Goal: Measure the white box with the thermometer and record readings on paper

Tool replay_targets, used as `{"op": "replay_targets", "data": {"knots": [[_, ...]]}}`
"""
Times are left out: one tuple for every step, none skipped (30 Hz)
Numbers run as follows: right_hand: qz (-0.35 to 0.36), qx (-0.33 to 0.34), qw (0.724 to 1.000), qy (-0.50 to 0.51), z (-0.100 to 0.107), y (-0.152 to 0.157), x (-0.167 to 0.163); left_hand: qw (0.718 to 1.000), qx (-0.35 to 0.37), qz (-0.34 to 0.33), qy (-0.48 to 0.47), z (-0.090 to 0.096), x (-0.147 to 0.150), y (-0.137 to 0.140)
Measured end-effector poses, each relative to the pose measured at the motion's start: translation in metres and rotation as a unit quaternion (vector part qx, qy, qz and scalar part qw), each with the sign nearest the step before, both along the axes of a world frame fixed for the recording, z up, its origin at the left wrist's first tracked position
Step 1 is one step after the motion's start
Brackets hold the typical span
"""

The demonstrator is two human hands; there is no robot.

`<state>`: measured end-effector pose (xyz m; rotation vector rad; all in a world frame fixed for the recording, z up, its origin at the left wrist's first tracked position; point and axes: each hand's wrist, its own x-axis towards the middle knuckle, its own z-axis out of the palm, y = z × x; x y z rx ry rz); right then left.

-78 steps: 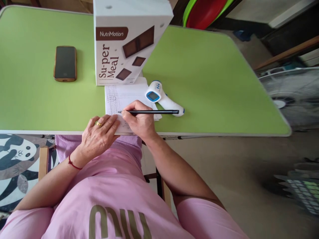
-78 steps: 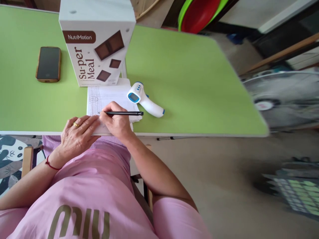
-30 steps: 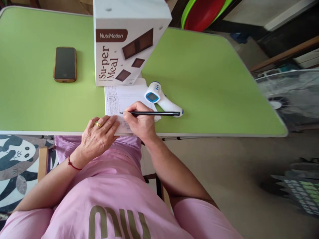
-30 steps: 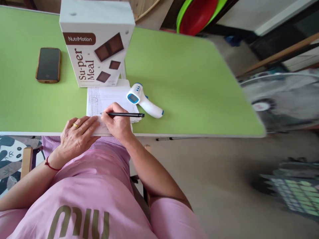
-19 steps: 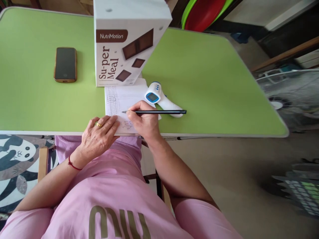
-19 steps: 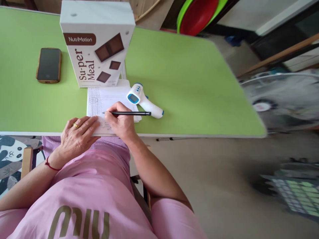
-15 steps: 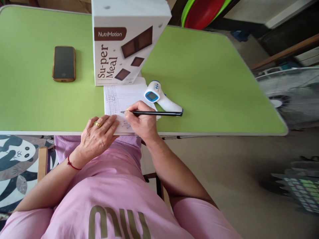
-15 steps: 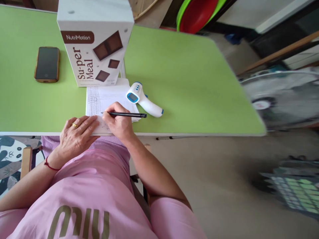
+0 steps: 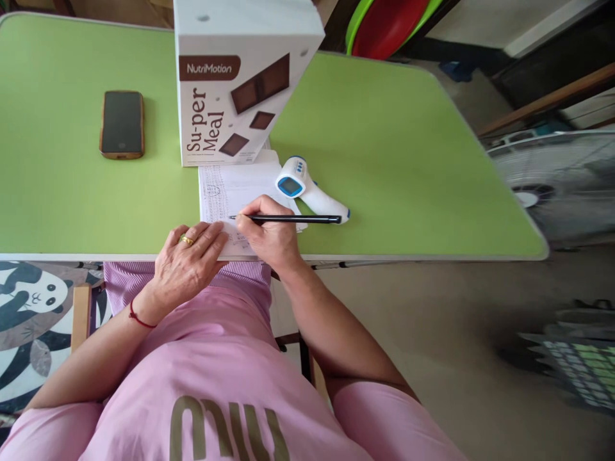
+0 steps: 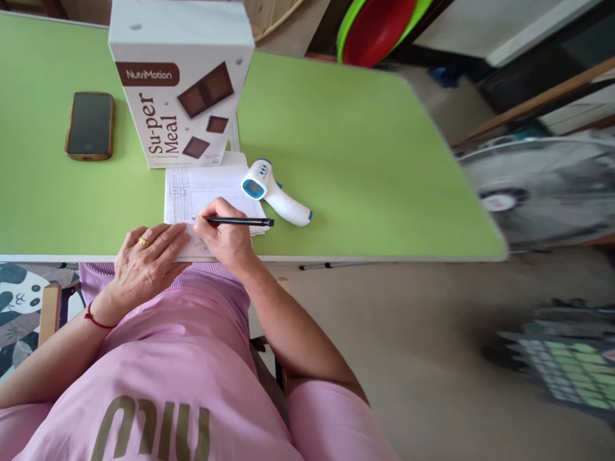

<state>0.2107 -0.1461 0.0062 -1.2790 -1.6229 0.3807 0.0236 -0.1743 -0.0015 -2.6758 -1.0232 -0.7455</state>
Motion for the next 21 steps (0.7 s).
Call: {"op": "replay_targets", "data": {"knots": [[0.0, 0.0, 1.0, -0.001, 0.0, 0.0, 0.0, 1.0, 0.003, -0.001, 0.0, 0.0, 0.0, 0.0], [-0.001, 0.0, 1.0, -0.003, 0.0, 0.0, 0.001, 1.0, 0.007, -0.001, 0.0, 0.0, 0.0, 0.0], [-0.003, -0.002, 1.0, -0.007, 0.0, 0.0, 0.001, 1.0, 0.01, -0.002, 0.0, 0.001, 0.0, 0.0], [-0.005, -0.006, 1.0, -0.01, 0.0, 0.0, 0.001, 1.0, 0.012, -0.003, 0.0, 0.001, 0.0, 0.0], [-0.008, -0.01, 1.0, -0.014, -0.001, 0.0, 0.001, 1.0, 0.013, -0.003, 0.001, 0.002, 0.0, 0.0], [-0.011, -0.013, 1.0, -0.017, -0.001, 0.0, 0.001, 1.0, 0.013, -0.004, 0.0, 0.002, 0.0, 0.0], [-0.013, -0.016, 1.0, -0.018, -0.002, -0.001, 0.001, 1.0, 0.012, -0.005, 0.0, 0.002, 0.0, 0.0], [-0.014, -0.016, 1.0, -0.019, -0.002, -0.002, 0.001, 1.0, 0.012, -0.005, -0.001, 0.002, -0.001, 0.0], [-0.012, -0.013, 1.0, -0.018, -0.002, -0.002, 0.002, 1.0, 0.01, -0.006, -0.002, 0.002, -0.001, 0.0], [-0.008, -0.008, 1.0, -0.015, -0.002, -0.003, 0.002, 1.0, 0.007, -0.006, -0.004, 0.001, -0.001, 0.001], [-0.002, -0.002, 1.0, -0.012, -0.002, -0.003, 0.004, 1.0, 0.003, -0.008, -0.005, 0.001, -0.001, 0.001], [0.005, 0.006, 1.0, -0.011, -0.001, -0.002, 0.006, 1.0, -0.001, -0.009, -0.006, 0.0, -0.001, 0.001], [0.01, 0.017, 1.0, -0.016, -0.001, -0.001, 0.008, 1.0, -0.007, -0.013, -0.009, 0.0, -0.002, 0.001], [0.013, 0.031, 0.999, -0.03, 0.0, 0.001, 0.011, 1.0, -0.013, -0.017, -0.014, 0.0, -0.002, 0.0], [0.013, 0.047, 0.997, -0.055, 0.001, 0.005, 0.015, 0.999, -0.022, -0.022, -0.02, 0.001, -0.002, -0.001], [0.011, 0.063, 0.994, -0.091, 0.003, 0.009, 0.019, 0.999, -0.038, -0.027, -0.027, 0.003, -0.003, -0.002], [0.008, 0.074, 0.988, -0.136, 0.003, 0.014, 0.023, 0.997, -0.064, -0.033, -0.036, 0.006, -0.005, -0.002], [0.005, 0.079, 0.979, -0.186, 0.004, 0.019, 0.027, 0.993, -0.097, -0.041, -0.051, 0.009, -0.008, -0.002], [0.005, 0.077, 0.968, -0.238, 0.004, 0.025, 0.031, 0.987, -0.135, -0.05, -0.075, 0.014, -0.011, 0.001], [0.007, 0.071, 0.955, -0.288, 0.004, 0.03, 0.034, 0.978, -0.172, -0.052, -0.107, 0.018, -0.016, 0.006], [0.011, 0.062, 0.941, -0.333, 0.004, 0.035, 0.036, 0.966, -0.205, -0.052, -0.149, 0.022, -0.022, 0.014]]}}
